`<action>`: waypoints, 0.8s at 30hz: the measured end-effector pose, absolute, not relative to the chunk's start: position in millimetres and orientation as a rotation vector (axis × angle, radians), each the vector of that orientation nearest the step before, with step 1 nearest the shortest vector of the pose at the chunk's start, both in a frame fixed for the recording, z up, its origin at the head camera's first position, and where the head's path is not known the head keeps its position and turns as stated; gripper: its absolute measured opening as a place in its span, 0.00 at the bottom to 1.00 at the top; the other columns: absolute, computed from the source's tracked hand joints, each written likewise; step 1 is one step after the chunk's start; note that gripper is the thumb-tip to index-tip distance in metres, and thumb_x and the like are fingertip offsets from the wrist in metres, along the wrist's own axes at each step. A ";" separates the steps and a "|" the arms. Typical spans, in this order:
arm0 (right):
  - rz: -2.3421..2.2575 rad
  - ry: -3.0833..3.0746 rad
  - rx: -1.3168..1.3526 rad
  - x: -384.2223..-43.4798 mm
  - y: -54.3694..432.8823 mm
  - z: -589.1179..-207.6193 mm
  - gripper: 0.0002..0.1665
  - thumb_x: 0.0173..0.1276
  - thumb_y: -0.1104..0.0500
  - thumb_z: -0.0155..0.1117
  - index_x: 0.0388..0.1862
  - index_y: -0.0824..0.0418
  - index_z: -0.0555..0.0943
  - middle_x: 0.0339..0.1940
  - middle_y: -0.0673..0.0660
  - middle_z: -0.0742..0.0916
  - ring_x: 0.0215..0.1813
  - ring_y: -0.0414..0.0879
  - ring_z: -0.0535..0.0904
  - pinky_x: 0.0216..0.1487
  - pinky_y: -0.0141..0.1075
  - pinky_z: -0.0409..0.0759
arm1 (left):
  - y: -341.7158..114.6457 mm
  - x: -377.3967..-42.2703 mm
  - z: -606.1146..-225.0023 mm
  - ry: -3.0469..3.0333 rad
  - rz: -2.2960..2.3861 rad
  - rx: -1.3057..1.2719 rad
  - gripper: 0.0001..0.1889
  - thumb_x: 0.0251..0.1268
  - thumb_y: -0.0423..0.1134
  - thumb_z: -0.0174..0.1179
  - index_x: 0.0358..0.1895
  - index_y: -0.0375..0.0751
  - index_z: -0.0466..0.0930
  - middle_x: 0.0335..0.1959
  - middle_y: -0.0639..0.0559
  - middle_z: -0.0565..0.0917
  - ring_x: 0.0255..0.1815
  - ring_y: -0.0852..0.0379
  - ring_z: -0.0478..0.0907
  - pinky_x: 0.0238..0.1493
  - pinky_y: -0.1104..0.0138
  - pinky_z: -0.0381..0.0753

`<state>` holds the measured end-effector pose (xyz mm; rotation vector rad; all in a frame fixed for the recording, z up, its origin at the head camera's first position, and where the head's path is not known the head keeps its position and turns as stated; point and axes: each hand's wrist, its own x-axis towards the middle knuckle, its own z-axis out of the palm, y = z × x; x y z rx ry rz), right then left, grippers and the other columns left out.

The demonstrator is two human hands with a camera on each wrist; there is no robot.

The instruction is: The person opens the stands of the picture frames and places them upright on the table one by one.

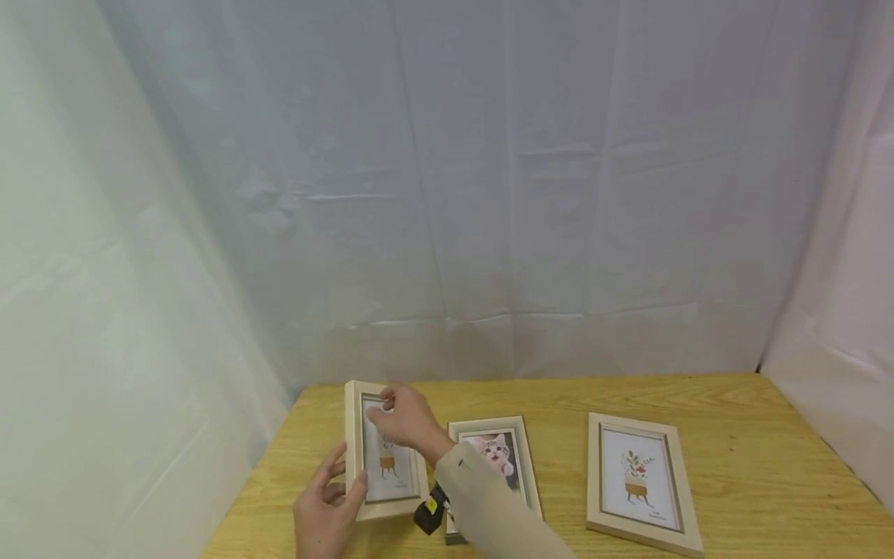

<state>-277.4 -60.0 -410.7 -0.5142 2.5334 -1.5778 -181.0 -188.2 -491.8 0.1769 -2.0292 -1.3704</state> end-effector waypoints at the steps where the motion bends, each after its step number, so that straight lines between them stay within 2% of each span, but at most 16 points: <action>1: -1.590 2.512 -0.509 -277.1 -61.3 -410.1 0.25 0.72 0.51 0.65 0.61 0.66 0.78 0.50 0.60 0.86 0.46 0.50 0.83 0.40 0.41 0.84 | -187.9 -181.2 -492.4 -2.023 -1.362 0.166 0.28 0.52 0.23 0.70 0.61 0.37 0.82 0.38 0.38 0.89 0.23 0.74 0.79 0.22 0.78 0.79; 8: -1.651 2.439 -0.518 -276.2 -67.7 -408.8 0.26 0.71 0.51 0.66 0.60 0.66 0.78 0.49 0.61 0.86 0.40 0.47 0.83 0.36 0.38 0.85 | -184.1 -180.8 -492.5 -2.040 -1.331 0.159 0.28 0.52 0.23 0.70 0.61 0.36 0.81 0.38 0.38 0.90 0.22 0.74 0.79 0.21 0.78 0.78; 15: -1.711 2.370 -0.505 -276.8 -70.9 -408.4 0.27 0.71 0.52 0.66 0.60 0.69 0.76 0.47 0.62 0.86 0.31 0.46 0.83 0.33 0.39 0.86 | -181.6 -181.8 -489.4 -2.074 -1.298 0.164 0.28 0.53 0.24 0.69 0.62 0.36 0.80 0.38 0.40 0.90 0.22 0.72 0.80 0.21 0.78 0.79; 24: -1.713 2.374 -0.498 -273.0 -72.9 -403.6 0.26 0.71 0.53 0.66 0.59 0.69 0.77 0.46 0.61 0.86 0.36 0.46 0.84 0.34 0.39 0.86 | -177.6 -180.5 -488.3 -2.101 -1.251 0.174 0.28 0.53 0.25 0.69 0.62 0.38 0.81 0.38 0.41 0.90 0.22 0.72 0.81 0.20 0.78 0.79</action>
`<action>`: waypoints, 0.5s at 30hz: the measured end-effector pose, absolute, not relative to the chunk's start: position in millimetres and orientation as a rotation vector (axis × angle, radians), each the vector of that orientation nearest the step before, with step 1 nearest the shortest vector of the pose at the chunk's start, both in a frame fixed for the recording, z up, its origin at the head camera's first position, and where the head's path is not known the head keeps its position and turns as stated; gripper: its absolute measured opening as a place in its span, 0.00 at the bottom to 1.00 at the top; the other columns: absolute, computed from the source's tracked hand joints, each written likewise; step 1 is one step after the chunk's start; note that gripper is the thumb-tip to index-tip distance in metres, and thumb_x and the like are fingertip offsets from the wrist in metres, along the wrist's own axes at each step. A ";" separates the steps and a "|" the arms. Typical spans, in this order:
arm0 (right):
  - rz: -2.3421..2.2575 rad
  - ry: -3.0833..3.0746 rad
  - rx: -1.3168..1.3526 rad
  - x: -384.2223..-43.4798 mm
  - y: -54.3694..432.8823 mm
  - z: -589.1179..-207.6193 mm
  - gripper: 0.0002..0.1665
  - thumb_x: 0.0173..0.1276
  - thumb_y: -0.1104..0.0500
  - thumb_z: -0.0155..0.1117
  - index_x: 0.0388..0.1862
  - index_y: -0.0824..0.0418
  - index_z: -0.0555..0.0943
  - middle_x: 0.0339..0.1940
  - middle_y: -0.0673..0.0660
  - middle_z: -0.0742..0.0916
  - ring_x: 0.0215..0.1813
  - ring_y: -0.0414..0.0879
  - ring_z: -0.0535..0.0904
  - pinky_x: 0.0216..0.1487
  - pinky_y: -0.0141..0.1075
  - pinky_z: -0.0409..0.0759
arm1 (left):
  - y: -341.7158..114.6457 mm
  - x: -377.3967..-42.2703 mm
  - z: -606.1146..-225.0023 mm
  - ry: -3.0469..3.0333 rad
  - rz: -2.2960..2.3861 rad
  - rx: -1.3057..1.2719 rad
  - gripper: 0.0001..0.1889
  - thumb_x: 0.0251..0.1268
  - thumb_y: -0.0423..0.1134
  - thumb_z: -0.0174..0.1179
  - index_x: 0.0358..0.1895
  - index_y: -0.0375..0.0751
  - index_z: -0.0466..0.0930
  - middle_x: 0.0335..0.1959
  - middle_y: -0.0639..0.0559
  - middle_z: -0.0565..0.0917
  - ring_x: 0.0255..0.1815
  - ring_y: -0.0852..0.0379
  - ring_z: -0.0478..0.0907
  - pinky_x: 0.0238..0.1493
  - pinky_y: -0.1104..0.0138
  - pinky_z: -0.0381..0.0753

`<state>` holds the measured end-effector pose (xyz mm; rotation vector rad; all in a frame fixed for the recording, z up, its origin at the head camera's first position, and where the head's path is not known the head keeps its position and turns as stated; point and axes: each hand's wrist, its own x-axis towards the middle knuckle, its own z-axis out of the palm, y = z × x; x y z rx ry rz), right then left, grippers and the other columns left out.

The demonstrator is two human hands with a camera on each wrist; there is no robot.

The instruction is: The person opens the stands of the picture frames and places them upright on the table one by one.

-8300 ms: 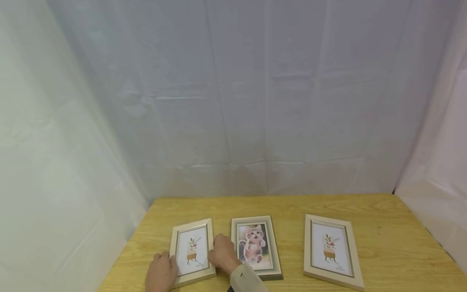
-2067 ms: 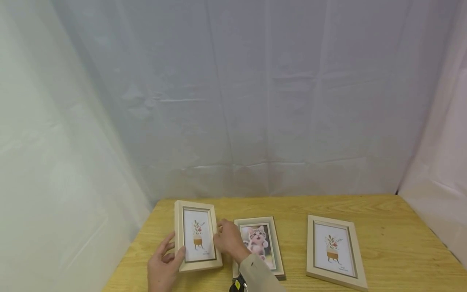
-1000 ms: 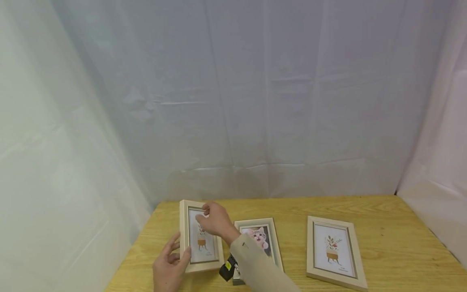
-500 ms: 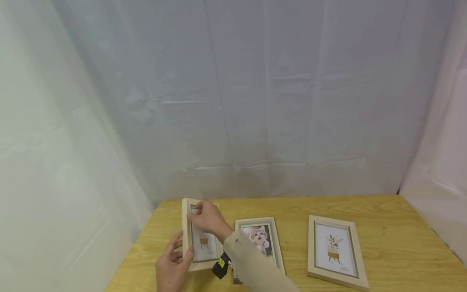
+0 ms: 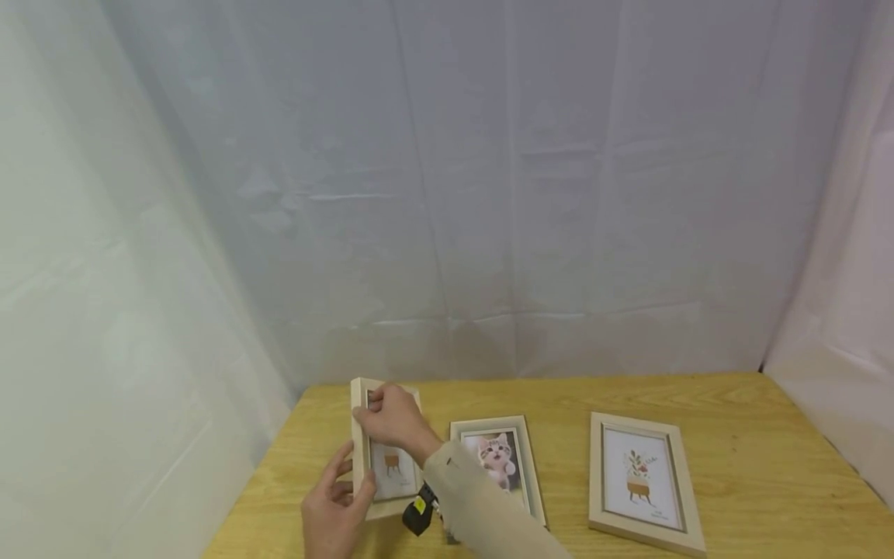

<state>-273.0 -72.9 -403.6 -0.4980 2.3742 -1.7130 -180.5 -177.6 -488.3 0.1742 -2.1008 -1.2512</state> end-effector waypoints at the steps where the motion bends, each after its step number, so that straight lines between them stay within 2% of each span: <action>1: -1.712 2.378 -0.494 -273.1 -73.3 -403.2 0.26 0.71 0.53 0.66 0.59 0.69 0.77 0.46 0.61 0.86 0.36 0.46 0.84 0.34 0.39 0.86 | -177.0 -180.8 -488.3 -2.103 -1.236 0.175 0.28 0.53 0.25 0.69 0.62 0.38 0.81 0.38 0.42 0.90 0.22 0.72 0.81 0.20 0.78 0.79; 7: -1.710 2.405 -0.468 -273.0 -76.1 -401.0 0.23 0.72 0.54 0.65 0.58 0.69 0.78 0.43 0.60 0.86 0.34 0.46 0.84 0.32 0.38 0.86 | -174.4 -180.8 -488.2 -2.127 -1.209 0.204 0.28 0.54 0.28 0.70 0.62 0.40 0.81 0.39 0.43 0.91 0.21 0.71 0.81 0.20 0.76 0.79; 15: -1.755 2.417 -0.423 -274.8 -76.2 -399.0 0.22 0.70 0.53 0.68 0.53 0.68 0.78 0.41 0.60 0.85 0.32 0.45 0.83 0.30 0.37 0.86 | -172.9 -183.6 -486.1 -2.128 -1.157 0.146 0.28 0.54 0.27 0.70 0.62 0.38 0.81 0.37 0.41 0.91 0.20 0.70 0.81 0.19 0.78 0.78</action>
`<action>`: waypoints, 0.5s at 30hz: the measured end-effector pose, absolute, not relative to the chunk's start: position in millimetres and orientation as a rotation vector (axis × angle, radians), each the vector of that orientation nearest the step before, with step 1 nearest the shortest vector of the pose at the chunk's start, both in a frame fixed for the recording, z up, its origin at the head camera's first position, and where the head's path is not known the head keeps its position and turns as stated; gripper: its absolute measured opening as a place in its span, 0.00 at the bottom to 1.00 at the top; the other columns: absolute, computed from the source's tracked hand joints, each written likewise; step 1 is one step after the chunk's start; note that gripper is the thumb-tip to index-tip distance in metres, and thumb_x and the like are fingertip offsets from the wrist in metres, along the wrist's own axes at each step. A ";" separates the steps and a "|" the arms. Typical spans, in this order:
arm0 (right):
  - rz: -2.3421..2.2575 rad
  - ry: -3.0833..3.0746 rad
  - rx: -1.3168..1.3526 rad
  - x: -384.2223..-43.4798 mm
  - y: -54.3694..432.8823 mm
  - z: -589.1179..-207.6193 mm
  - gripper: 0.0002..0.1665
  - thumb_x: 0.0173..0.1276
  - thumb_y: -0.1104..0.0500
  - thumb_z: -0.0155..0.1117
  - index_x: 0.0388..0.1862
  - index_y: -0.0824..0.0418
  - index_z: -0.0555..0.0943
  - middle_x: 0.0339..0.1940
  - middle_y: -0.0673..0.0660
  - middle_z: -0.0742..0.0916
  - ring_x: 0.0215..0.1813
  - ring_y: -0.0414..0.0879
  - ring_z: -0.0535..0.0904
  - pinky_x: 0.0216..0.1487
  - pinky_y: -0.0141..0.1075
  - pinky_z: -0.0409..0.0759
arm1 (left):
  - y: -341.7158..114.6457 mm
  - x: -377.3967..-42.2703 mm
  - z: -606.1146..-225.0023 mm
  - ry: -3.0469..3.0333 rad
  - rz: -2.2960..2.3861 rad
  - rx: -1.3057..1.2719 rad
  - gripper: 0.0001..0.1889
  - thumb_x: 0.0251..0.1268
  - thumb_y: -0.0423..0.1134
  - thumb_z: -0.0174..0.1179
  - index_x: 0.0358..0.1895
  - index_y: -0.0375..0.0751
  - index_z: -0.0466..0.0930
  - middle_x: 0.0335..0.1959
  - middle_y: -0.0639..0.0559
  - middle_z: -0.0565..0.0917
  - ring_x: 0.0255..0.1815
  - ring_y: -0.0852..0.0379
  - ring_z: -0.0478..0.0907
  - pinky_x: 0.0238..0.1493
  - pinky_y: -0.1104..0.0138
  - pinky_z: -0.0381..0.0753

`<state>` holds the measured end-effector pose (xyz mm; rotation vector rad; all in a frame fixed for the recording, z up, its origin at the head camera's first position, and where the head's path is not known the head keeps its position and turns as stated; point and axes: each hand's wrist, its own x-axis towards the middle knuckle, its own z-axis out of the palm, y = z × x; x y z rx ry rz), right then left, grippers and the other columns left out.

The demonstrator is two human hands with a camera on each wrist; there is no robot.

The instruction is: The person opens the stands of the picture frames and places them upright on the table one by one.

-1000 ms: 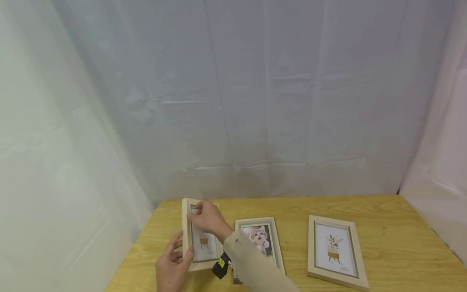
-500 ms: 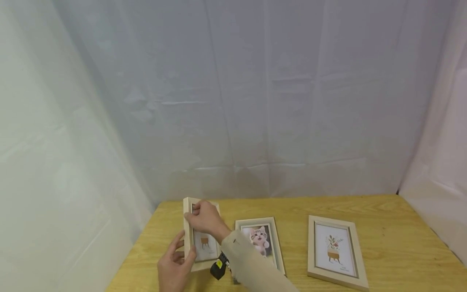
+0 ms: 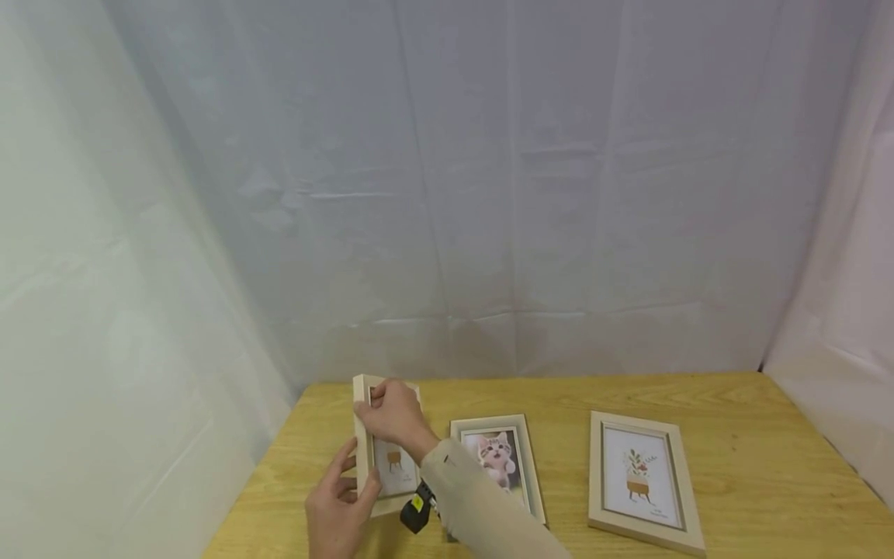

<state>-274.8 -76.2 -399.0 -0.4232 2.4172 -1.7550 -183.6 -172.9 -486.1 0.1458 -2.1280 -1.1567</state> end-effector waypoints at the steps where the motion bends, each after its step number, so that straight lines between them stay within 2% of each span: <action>1: -1.759 2.419 -0.425 -274.9 -76.1 -398.6 0.22 0.69 0.54 0.69 0.52 0.68 0.78 0.41 0.60 0.85 0.32 0.45 0.83 0.30 0.36 0.86 | -172.9 -183.8 -486.1 -2.129 -1.150 0.142 0.28 0.54 0.27 0.70 0.62 0.38 0.81 0.37 0.41 0.91 0.20 0.70 0.81 0.19 0.79 0.78; 15: -1.769 2.444 -0.366 -274.2 -77.0 -396.5 0.16 0.64 0.56 0.72 0.43 0.65 0.79 0.36 0.58 0.84 0.30 0.45 0.82 0.28 0.36 0.84 | -171.1 -184.0 -487.3 -2.131 -1.120 0.131 0.28 0.54 0.28 0.71 0.62 0.39 0.81 0.37 0.41 0.90 0.21 0.68 0.83 0.20 0.79 0.78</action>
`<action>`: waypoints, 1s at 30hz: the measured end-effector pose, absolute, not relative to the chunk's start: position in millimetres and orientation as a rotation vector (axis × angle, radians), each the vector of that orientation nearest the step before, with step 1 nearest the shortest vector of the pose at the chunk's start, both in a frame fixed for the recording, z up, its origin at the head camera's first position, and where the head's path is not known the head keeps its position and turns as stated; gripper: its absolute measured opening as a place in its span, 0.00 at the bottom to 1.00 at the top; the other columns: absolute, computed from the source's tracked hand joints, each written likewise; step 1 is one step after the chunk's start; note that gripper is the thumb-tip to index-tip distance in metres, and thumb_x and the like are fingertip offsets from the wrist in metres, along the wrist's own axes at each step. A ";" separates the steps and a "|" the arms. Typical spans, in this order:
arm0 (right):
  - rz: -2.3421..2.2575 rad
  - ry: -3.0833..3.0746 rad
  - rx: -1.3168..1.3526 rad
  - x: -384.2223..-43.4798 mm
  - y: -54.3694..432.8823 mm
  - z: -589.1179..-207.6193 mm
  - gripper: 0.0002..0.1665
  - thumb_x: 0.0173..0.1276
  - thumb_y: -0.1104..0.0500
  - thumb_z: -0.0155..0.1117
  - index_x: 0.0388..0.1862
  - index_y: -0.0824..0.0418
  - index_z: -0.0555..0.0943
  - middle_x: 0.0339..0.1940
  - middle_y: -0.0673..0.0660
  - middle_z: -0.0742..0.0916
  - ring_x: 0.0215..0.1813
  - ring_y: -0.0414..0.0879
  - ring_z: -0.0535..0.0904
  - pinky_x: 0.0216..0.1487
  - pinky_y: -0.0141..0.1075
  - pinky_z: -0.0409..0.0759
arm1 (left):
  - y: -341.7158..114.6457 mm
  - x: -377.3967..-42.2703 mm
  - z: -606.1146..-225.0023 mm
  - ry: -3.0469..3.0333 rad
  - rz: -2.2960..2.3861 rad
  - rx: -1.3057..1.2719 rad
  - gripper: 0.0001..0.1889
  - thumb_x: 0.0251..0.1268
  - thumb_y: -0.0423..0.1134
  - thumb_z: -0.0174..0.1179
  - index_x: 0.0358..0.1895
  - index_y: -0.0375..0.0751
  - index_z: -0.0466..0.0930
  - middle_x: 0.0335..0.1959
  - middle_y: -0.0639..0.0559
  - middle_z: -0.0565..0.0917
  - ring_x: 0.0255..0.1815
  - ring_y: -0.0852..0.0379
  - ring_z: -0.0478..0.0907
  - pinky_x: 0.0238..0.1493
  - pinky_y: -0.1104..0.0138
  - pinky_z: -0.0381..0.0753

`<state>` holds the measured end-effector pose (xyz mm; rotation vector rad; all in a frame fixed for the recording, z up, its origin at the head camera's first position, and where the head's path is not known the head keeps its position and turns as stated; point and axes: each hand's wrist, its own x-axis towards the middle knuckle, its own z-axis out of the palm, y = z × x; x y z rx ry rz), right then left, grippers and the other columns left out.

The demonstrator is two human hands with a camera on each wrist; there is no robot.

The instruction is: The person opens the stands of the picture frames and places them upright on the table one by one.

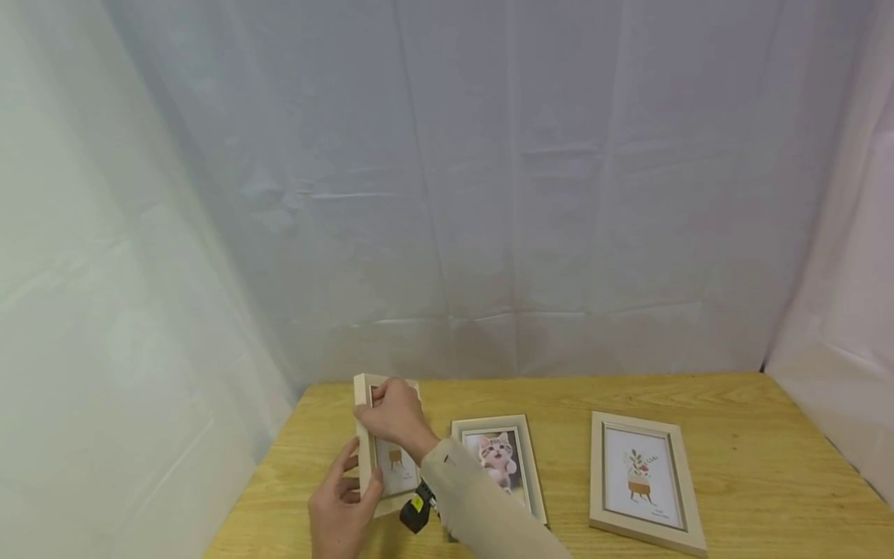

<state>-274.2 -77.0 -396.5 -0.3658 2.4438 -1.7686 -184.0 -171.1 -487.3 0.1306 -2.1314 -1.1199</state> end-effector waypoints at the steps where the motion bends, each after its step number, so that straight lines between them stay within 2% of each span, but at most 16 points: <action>1: -1.767 2.449 -0.360 -274.0 -77.1 -396.1 0.16 0.64 0.56 0.72 0.43 0.65 0.79 0.36 0.58 0.84 0.30 0.45 0.82 0.28 0.36 0.84 | -171.1 -184.2 -487.3 -2.131 -1.118 0.129 0.28 0.54 0.28 0.71 0.62 0.39 0.81 0.37 0.41 0.90 0.21 0.68 0.83 0.20 0.79 0.78; 14: -1.761 2.480 -0.415 -273.4 -74.9 -398.7 0.17 0.65 0.56 0.71 0.44 0.65 0.78 0.37 0.59 0.83 0.34 0.47 0.80 0.31 0.38 0.82 | -170.1 -184.5 -484.7 -2.200 -1.232 0.197 0.31 0.56 0.31 0.72 0.66 0.41 0.77 0.44 0.43 0.89 0.26 0.68 0.84 0.25 0.77 0.82; 30: -1.785 2.478 -0.453 -268.2 -71.8 -398.2 0.17 0.67 0.55 0.69 0.47 0.64 0.77 0.41 0.58 0.83 0.38 0.47 0.80 0.37 0.41 0.84 | -168.1 -185.2 -481.2 -2.217 -1.325 0.208 0.30 0.56 0.33 0.74 0.65 0.43 0.77 0.45 0.45 0.87 0.29 0.65 0.84 0.28 0.75 0.83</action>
